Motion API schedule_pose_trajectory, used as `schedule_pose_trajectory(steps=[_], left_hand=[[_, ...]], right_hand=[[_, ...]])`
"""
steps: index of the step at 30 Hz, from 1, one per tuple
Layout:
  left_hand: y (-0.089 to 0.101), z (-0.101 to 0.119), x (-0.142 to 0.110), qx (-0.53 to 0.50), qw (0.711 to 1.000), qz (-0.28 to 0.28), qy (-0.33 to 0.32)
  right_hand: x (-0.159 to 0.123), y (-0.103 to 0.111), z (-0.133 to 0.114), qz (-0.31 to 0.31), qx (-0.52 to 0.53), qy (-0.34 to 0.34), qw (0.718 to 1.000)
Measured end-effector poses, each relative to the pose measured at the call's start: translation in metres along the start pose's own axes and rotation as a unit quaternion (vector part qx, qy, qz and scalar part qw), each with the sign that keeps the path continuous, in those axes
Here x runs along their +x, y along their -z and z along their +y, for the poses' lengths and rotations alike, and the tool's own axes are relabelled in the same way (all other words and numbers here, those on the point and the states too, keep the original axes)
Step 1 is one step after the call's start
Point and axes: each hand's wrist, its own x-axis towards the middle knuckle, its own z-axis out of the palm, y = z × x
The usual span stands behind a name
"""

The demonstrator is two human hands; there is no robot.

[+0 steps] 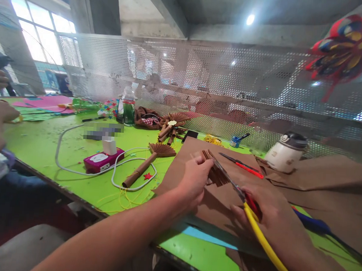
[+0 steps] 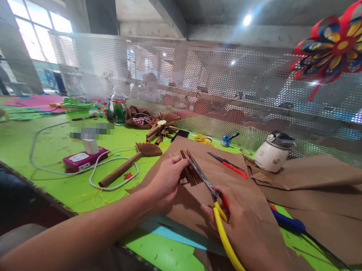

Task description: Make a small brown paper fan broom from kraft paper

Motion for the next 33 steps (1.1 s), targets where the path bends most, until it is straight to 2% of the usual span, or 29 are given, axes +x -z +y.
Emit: schedule_pose_trajectory(steps=[3,7,19,25,33], left_hand=[[-0.001,0.000,-0.001,0.011,1.000,0.000,-0.003],[-0.003,0.000,-0.007,0.031,0.999,-0.004,0.010],[-0.008,-0.003,-0.013,0.016,0.999,-0.002,0.028],[-0.008,-0.007,-0.013,0.011,0.999,0.002,0.038],[-0.010,-0.008,-0.015,-0.014,0.998,-0.025,0.052]], right_hand=[[-0.001,-0.002,0.006,-0.035,-0.023,0.022,0.999],[-0.001,-0.004,0.010,-0.042,-0.018,0.003,0.999],[0.000,-0.006,0.004,-0.015,-0.021,0.018,1.000],[0.005,-0.002,0.000,-0.032,0.003,0.017,0.999],[0.003,-0.001,-0.001,-0.018,0.003,0.009,1.000]])
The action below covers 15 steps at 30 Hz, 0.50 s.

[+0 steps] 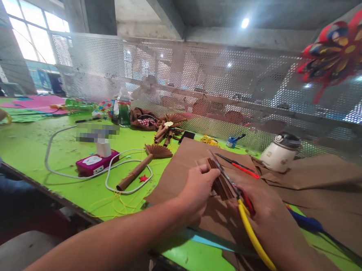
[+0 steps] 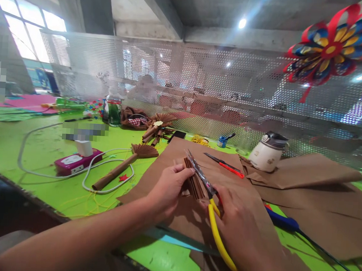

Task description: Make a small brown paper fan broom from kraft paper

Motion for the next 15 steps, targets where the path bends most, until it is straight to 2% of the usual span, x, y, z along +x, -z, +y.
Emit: schedule_pose_trajectory(steps=[4,9,15], left_hand=[[0.0000,0.0009,-0.0007,-0.009,1.000,-0.001,0.000],[0.0004,0.0010,-0.0005,-0.007,1.000,0.005,0.006],[0.0006,0.0010,0.0003,0.010,1.000,0.002,-0.002]], right_hand=[[-0.0009,-0.0011,0.0002,0.000,-0.018,0.013,1.000],[-0.0031,-0.0024,-0.0081,0.022,-0.022,-0.016,0.999],[-0.0041,-0.0012,-0.0005,-0.015,-0.041,0.000,0.999]])
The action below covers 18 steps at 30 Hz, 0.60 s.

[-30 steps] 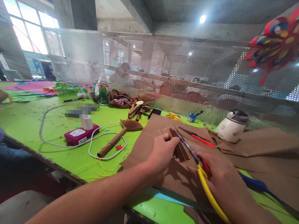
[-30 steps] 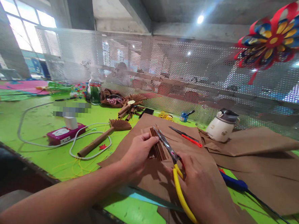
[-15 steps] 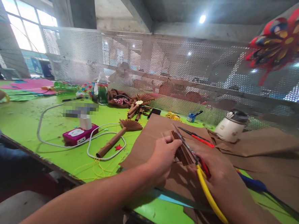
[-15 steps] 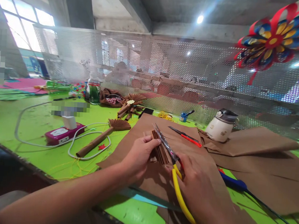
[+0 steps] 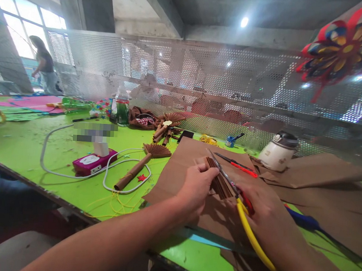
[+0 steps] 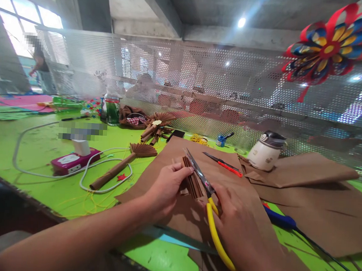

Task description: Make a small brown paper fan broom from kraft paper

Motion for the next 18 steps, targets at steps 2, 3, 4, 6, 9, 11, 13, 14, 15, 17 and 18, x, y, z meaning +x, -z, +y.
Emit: schedule_pose_trajectory(steps=[2,3,4,6,9,11,13,14,15,17,18], left_hand=[[-0.0002,0.0000,0.0001,0.003,1.000,0.001,0.002],[-0.0003,0.0000,0.0001,0.005,1.000,0.002,0.005],[-0.0004,0.0000,0.0002,0.008,1.000,0.005,0.007],[-0.0003,0.0000,0.0003,0.014,1.000,0.009,0.009],[0.0001,0.0002,0.0003,0.024,1.000,0.012,0.003],[0.0002,0.0004,-0.0001,0.028,1.000,0.010,-0.001],[0.0001,0.0004,-0.0007,0.027,1.000,0.007,0.001],[0.0000,0.0003,-0.0010,0.024,1.000,0.006,0.002],[-0.0002,0.0002,-0.0013,0.020,1.000,0.007,0.003],[-0.0006,0.0001,-0.0017,0.014,1.000,0.008,0.005],[-0.0008,0.0001,-0.0018,0.011,1.000,0.008,0.005]], right_hand=[[-0.0005,-0.0001,0.0033,0.002,-0.005,0.000,1.000],[-0.0008,-0.0001,0.0040,0.002,-0.007,0.001,1.000],[-0.0012,-0.0002,0.0042,0.002,-0.009,0.001,1.000],[-0.0018,-0.0003,0.0037,0.003,-0.011,-0.003,1.000],[-0.0026,-0.0008,0.0028,0.006,-0.008,-0.009,1.000],[-0.0028,-0.0012,0.0027,0.004,0.000,-0.016,1.000],[-0.0029,-0.0011,0.0027,0.004,0.005,-0.020,1.000],[-0.0029,-0.0009,0.0026,0.004,0.006,-0.018,1.000],[-0.0028,-0.0005,0.0023,0.005,0.006,-0.015,1.000],[-0.0025,0.0003,0.0014,0.005,0.004,-0.013,1.000],[-0.0024,0.0007,0.0008,0.006,0.004,-0.014,1.000]])
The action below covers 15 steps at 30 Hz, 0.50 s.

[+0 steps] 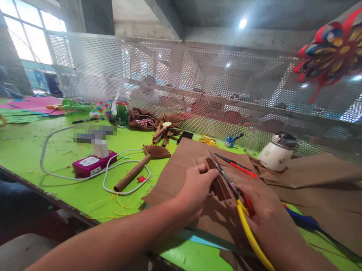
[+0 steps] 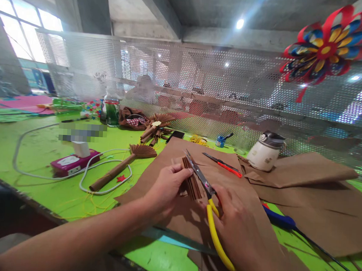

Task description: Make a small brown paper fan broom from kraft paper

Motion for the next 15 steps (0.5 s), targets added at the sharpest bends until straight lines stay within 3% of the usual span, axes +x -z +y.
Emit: schedule_pose_trajectory(steps=[15], left_hand=[[-0.0029,0.0056,-0.0023,-0.003,1.000,0.003,0.009]], right_hand=[[0.0068,0.0011,-0.0013,0.014,0.084,0.013,0.996]])
